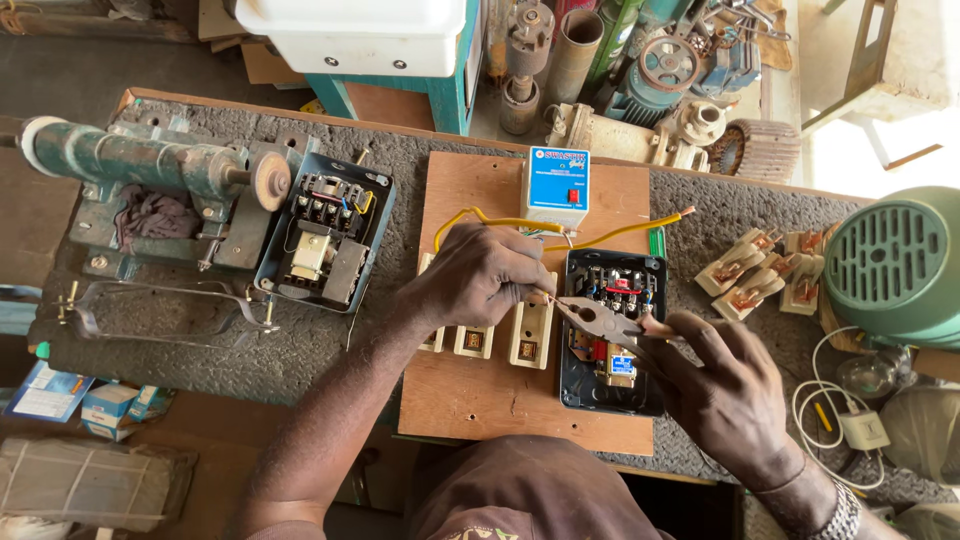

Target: The person strips insulation from yellow wires using pliers and connects them to terminals in an open electrical box. They use a screwdriver to tighten connections and adjust wiring within the box.

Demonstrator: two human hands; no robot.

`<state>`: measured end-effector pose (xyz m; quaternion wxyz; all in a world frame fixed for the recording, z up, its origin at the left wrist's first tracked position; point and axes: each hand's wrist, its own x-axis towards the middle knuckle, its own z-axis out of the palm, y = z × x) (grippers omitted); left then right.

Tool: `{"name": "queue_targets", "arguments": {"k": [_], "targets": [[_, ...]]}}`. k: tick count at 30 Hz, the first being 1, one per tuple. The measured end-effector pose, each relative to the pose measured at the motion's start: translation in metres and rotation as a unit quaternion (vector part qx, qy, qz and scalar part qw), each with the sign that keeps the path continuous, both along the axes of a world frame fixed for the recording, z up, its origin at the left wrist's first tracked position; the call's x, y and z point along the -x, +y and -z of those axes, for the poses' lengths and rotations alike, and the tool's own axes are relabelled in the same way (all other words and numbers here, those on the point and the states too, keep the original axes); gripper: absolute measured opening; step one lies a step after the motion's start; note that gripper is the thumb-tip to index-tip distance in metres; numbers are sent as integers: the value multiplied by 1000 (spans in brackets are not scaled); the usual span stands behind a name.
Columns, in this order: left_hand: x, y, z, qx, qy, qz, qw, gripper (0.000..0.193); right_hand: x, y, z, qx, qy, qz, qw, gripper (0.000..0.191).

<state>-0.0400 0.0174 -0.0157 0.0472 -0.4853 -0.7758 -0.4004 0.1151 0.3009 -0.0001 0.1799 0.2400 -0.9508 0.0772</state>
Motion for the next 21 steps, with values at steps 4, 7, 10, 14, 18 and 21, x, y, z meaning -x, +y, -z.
{"name": "queue_targets", "arguments": {"k": [4, 7, 10, 14, 18, 21], "targets": [[0, 1, 5, 4, 30, -8, 1000, 12, 14, 23, 23, 166, -288, -58, 941, 26], [-1, 4, 7, -52, 11, 23, 998, 5, 27, 49, 40, 435, -668, -23, 604, 43], [-1, 8, 7, -60, 26, 36, 997, 4, 31, 59, 56, 578, -750, -148, 285, 44], [6, 4, 3, -66, 35, -29, 997, 6, 29, 56, 64, 538, -714, -150, 422, 43], [21, 0, 0, -85, -32, 19, 996, 39, 10, 53, 55, 536, -606, -160, 566, 31], [32, 18, 0, -97, -262, 80, 957, 48, -5, 55, 48, 568, -552, -145, 592, 22]]}}
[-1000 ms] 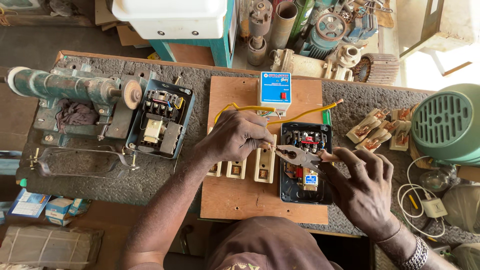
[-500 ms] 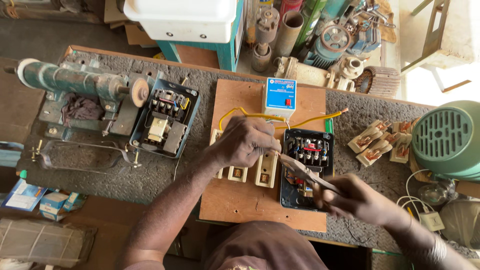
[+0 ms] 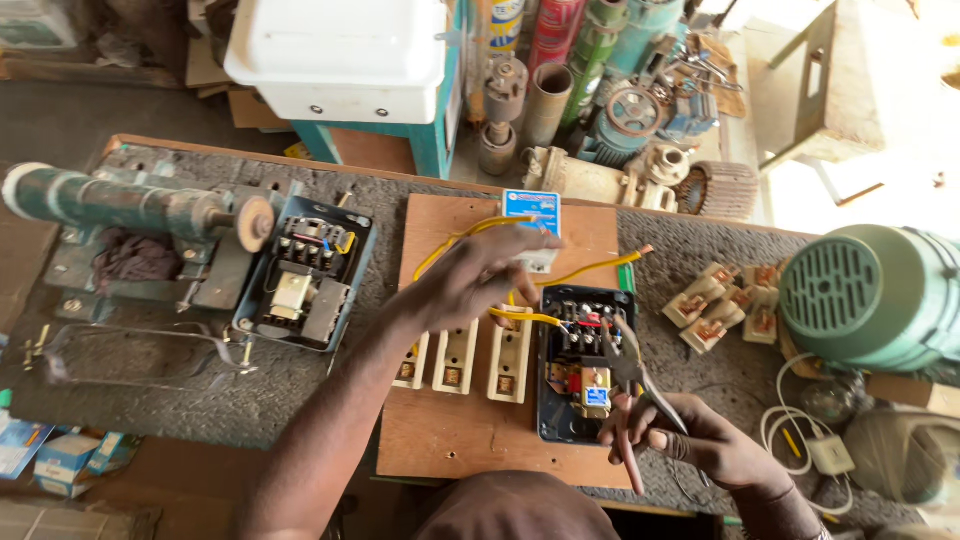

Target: The person strips insulation from yellow wires using pliers and connects them to terminals in an open electrical box. They use a screwdriver to tighten connections and adjust wiring within the box.

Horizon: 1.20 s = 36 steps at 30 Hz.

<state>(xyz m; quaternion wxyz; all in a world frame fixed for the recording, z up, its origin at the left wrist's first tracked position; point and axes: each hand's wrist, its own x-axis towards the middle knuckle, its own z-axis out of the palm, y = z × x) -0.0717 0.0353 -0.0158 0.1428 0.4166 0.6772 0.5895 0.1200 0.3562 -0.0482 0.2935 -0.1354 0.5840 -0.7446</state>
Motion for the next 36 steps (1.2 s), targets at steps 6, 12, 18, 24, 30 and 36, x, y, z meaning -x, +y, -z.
{"name": "queue_targets", "arguments": {"k": [6, 12, 18, 24, 30, 36], "targets": [[13, 82, 4, 185, 110, -48, 975, 46, -19, 1, -12, -96, 52, 126, 986, 23], [4, 100, 19, 164, -4, 61, 985, 24, -2, -31, 0, -185, 83, 391, 898, 28], [-43, 76, 34, 51, -111, 91, 988, 12, 23, -55, 7, -73, 82, 472, 875, 27], [-65, 76, 29, -12, 85, -113, 990, 15, 37, -75, 4, -1, 102, 435, 895, 25], [-72, 78, 25, -44, 161, -193, 967, 24, 51, -85, 6, -15, 160, 447, 880, 21], [-76, 77, 30, -80, 198, -236, 948, 23, 54, -95, -2, -24, 170, 444, 880, 20]]}}
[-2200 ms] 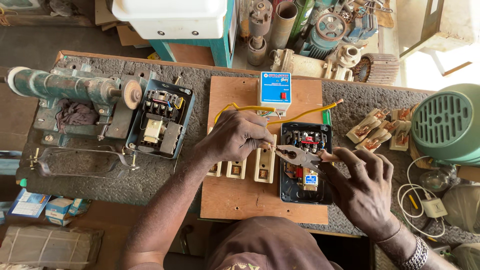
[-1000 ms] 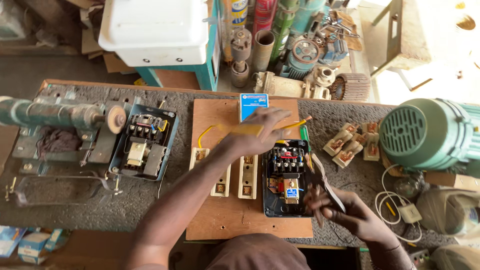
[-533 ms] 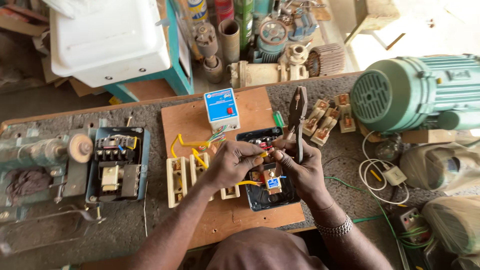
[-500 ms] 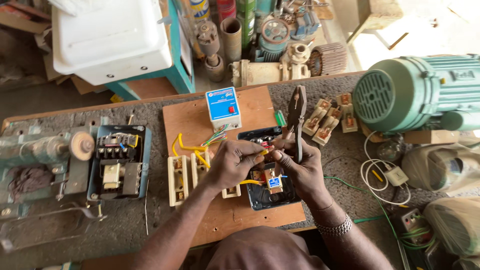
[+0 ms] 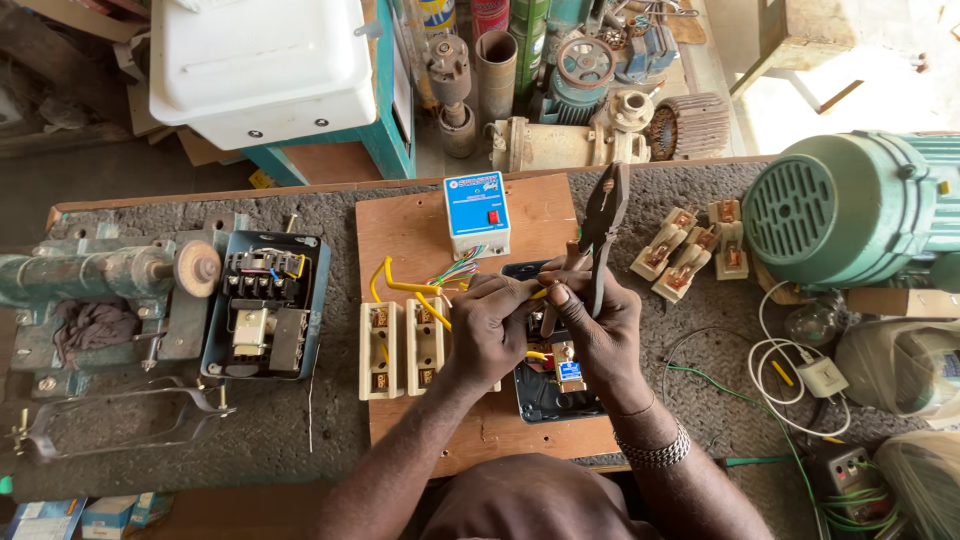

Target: The person strips insulation from yellow wires using pliers and connects them to terminals in an open electrical box. They use a screwdriver to tighten connections and adjust wiring within the box.

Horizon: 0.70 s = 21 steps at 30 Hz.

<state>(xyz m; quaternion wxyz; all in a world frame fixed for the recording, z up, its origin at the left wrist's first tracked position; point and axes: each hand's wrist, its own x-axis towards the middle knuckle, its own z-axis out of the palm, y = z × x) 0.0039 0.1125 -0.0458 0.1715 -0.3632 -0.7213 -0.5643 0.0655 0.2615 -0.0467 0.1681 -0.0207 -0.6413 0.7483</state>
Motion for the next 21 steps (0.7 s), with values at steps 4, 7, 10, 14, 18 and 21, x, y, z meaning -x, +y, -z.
{"name": "queue_targets", "arguments": {"k": [4, 7, 10, 14, 18, 21], "targets": [[-1, -2, -2, -2, 13, -17, 1000, 23, 1, -3, -5, -105, 82, 26, 991, 18], [-2, -2, -2, -12, 9, -24, 1000, 21, 3, -3, -3, -75, 37, 35, 996, 20], [-4, -3, 3, -35, -10, -14, 999, 22, 6, -3, 4, -4, 35, 17, 999, 19], [0, 0, 18, -55, -31, -27, 998, 14, 10, -7, 16, 21, 70, 16, 997, 18], [11, -3, 28, -76, -64, -48, 994, 11, 11, -14, 25, 24, 73, 21, 997, 20], [13, -8, 25, -42, -54, -38, 997, 11, 12, -17, 27, 97, 73, 15, 993, 21]]}}
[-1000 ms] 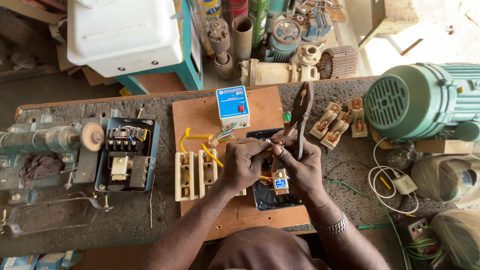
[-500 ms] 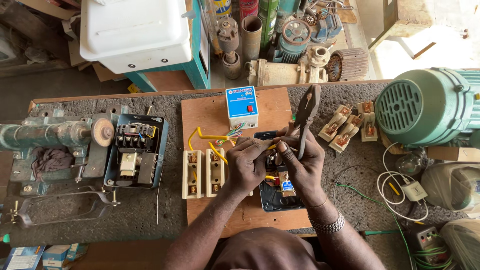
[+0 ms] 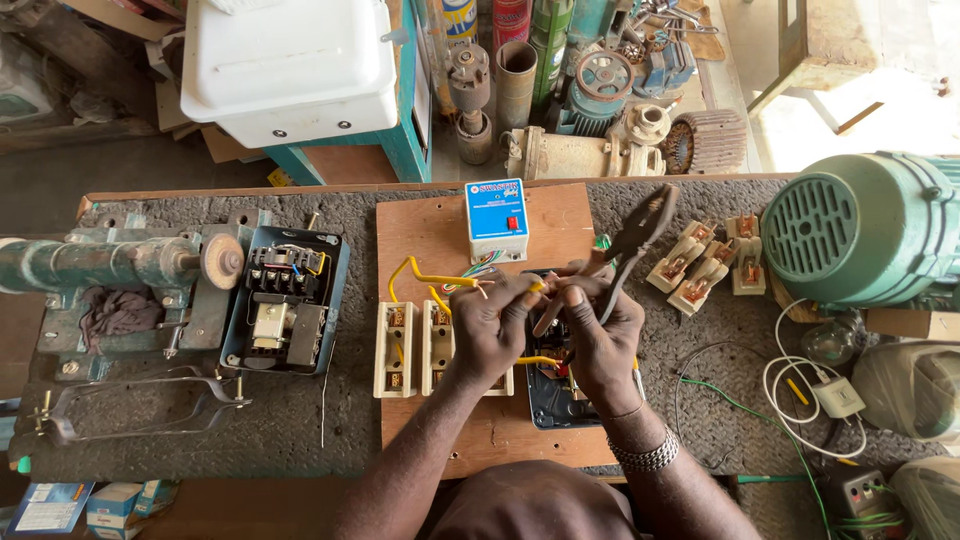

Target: The person strips insulation from yellow wires using pliers and connects them to terminals in an open electrical box. They use a screwdriver to tighten connections and adjust wiring within the box.

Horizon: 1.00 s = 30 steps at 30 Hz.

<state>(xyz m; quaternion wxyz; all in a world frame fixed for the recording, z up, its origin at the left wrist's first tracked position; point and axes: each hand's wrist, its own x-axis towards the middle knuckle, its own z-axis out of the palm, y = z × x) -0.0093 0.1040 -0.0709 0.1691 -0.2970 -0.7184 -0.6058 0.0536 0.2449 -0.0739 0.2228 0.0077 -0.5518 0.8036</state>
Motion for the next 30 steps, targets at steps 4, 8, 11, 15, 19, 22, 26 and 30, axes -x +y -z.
{"name": "queue_targets", "arguments": {"k": [4, 8, 11, 15, 19, 22, 26, 30], "targets": [[-6, -2, -12, -1, 16, 29, 999, 12, 1, 4, -2, -12, 0, 8, 1000, 25], [-7, 0, -22, 5, 1, 46, 999, 11, 1, 9, -6, -27, -17, -14, 999, 23], [-7, 0, -26, 7, -1, 42, 999, 11, 3, 9, -8, -19, -12, -18, 1000, 19], [-9, 0, -28, 6, 9, 18, 1000, 18, 5, 6, -9, -30, -17, -8, 999, 16], [-11, 0, -29, -5, 9, 9, 1000, 22, 7, 2, -6, -52, -12, 8, 999, 15], [-10, 1, -29, -2, 0, -1, 1000, 19, 8, 0, -1, -4, -15, 8, 1000, 13], [-10, 2, -26, -12, -8, -1, 1000, 14, 8, -3, 5, 36, 4, -6, 999, 12], [-10, 3, -24, -24, -19, 1, 1000, 11, 10, -9, 7, 80, 21, -15, 996, 12]]}}
